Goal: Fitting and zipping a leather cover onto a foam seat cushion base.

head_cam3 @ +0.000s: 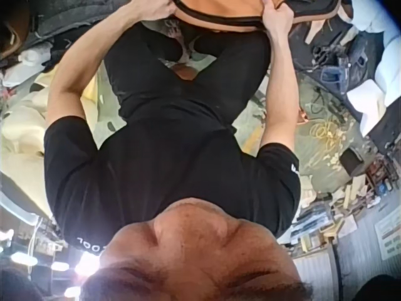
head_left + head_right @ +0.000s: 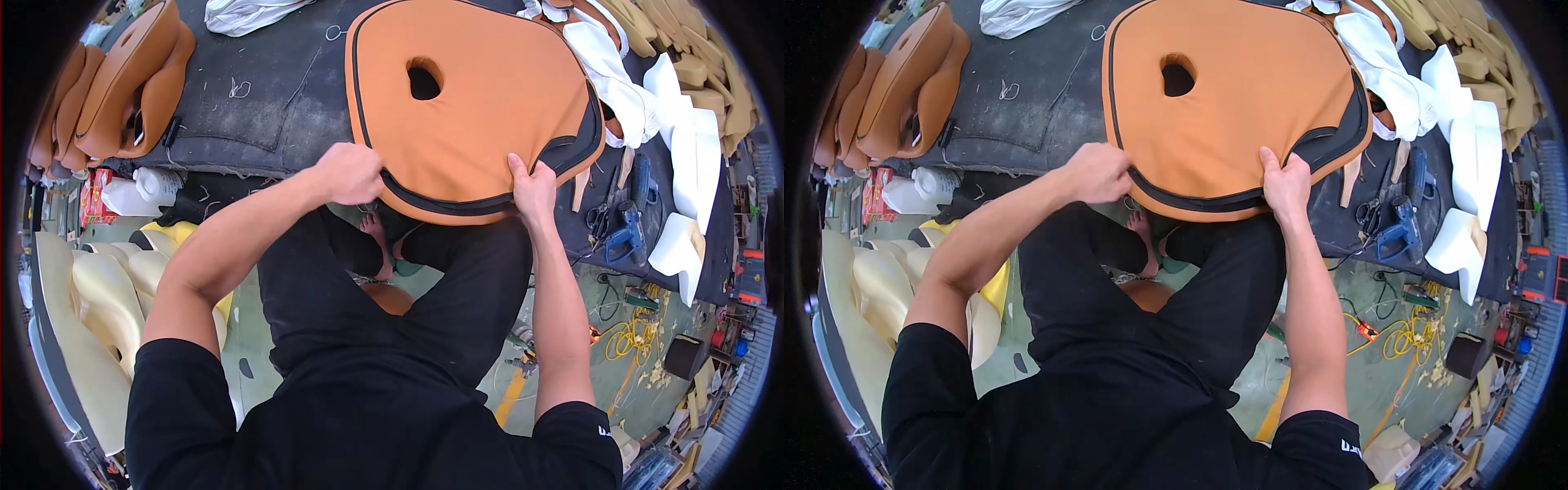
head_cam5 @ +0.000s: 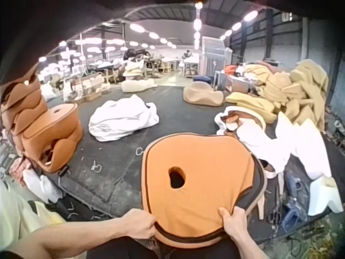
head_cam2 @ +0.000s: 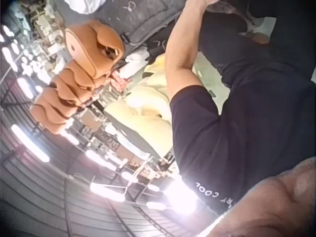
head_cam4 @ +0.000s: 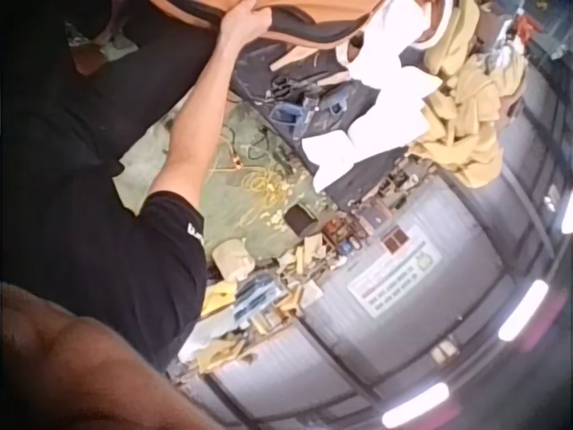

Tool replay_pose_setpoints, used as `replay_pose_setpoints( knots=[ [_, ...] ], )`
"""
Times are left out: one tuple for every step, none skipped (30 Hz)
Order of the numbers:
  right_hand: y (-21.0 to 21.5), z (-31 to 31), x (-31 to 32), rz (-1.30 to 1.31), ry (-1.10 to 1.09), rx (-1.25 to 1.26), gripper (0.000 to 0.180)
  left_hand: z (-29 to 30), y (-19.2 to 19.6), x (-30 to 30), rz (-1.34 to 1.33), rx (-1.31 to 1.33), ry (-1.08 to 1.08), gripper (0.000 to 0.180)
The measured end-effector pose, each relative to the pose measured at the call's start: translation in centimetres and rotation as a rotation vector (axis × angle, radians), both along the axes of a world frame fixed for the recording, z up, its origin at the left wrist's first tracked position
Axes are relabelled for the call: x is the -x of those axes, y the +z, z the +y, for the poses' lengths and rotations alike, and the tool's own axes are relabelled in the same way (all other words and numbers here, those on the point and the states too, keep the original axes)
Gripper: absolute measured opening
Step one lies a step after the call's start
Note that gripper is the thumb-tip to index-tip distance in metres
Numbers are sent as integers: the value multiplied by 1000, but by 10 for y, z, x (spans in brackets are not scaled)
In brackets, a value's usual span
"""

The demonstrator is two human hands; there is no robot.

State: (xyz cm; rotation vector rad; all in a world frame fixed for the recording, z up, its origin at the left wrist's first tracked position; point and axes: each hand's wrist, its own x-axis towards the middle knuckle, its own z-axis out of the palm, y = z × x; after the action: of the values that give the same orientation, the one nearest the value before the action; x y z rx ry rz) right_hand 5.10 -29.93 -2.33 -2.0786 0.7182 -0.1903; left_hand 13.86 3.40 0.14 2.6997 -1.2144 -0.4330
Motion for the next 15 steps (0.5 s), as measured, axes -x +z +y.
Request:
replay_pose_setpoints(
  knots=[
    [-1,-2,0,-5,-3,13,40,-8,4,6,17,-57,-11,29],
    [0,-2,0,-4,-8,13,40,-14,10,13,43,-58,-2,30],
    [1,-1,0,-5,-6,17,40,-16,7,20,61,2,55,28],
    [2,0,-1,-8,-3,21,39,-17,5,27,77,63,113,26],
    [2,0,0,-5,-6,23,39,-23,4,37,100,37,117,28],
    [2,0,0,-11,-4,21,39,-31,2,46,154,70,161,29],
    [4,1,-1,-20,1,17,39,-39,3,56,205,101,207,30],
    [4,2,-1,-17,1,20,39,-53,4,68,258,91,272,33],
    [5,2,-1,-16,-3,23,38,-68,8,75,301,113,310,34],
    [6,3,0,-15,-7,24,37,-83,12,84,344,133,349,35],
    [6,5,-1,-14,-9,31,37,-101,6,95,327,171,410,37],
    [6,7,-1,-33,-9,12,37,-118,12,104,382,204,488,37],
    [5,6,1,-49,-12,-2,36,-135,13,109,451,260,537,38],
    [4,8,-1,-52,-9,12,37,-149,15,113,514,313,594,39],
    [5,8,-1,-52,-5,17,37,-164,18,117,526,353,656,39]
  ],
)
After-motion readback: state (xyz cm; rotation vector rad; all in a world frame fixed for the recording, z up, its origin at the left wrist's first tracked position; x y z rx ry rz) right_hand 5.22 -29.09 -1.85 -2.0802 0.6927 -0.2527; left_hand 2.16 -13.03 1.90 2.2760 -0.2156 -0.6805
